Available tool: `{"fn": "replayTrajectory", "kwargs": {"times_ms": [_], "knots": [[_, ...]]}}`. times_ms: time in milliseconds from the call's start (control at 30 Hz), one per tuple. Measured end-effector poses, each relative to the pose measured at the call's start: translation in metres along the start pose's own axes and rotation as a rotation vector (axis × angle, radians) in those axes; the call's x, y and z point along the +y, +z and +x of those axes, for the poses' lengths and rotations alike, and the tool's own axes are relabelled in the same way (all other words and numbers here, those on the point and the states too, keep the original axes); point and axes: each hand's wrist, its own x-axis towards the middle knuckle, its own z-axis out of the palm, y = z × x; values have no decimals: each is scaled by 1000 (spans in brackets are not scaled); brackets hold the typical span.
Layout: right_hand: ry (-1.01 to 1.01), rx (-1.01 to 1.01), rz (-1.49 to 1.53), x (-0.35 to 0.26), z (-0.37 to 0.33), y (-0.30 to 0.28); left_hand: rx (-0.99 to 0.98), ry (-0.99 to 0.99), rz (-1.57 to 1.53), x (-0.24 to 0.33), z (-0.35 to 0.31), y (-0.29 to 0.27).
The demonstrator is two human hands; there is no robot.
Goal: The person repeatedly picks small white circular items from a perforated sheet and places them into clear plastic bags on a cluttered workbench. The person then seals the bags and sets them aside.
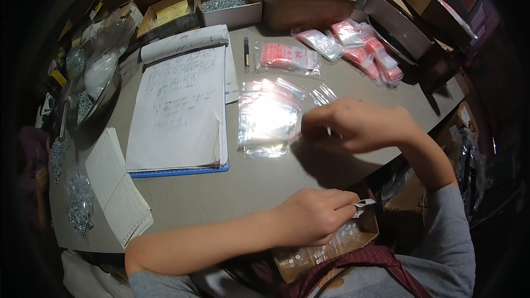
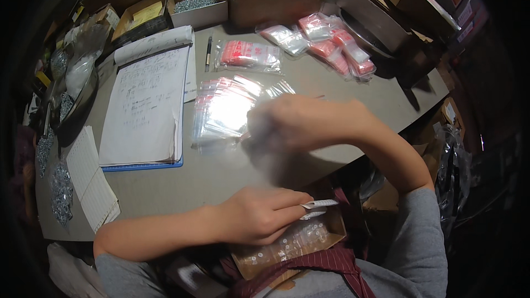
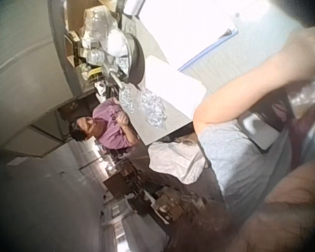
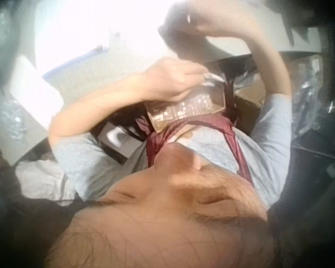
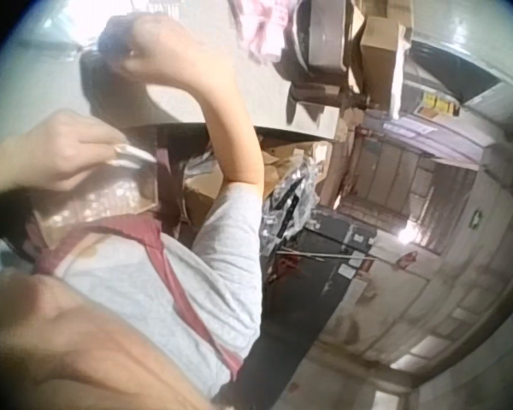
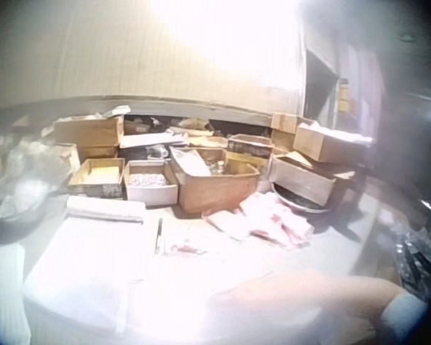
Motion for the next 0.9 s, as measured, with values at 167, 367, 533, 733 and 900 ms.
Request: {"fn": "replayTrajectory", "kwargs": {"times_ms": [167,367,533,733,900], "knots": [[-59,-69,-154,-18,3,19,55,-31,-66,-1,3,0],[335,-30,-300,-28,1,8,39,-115,-147,2,8,-9],[199,321,-115,-17,-52,7,134,-258,-213,4,12,-9],[220,488,77,-67,-106,23,143,-722,-465,5,15,-16],[71,522,-89,-69,-105,42,82,-691,-425,1,16,-16]]}}
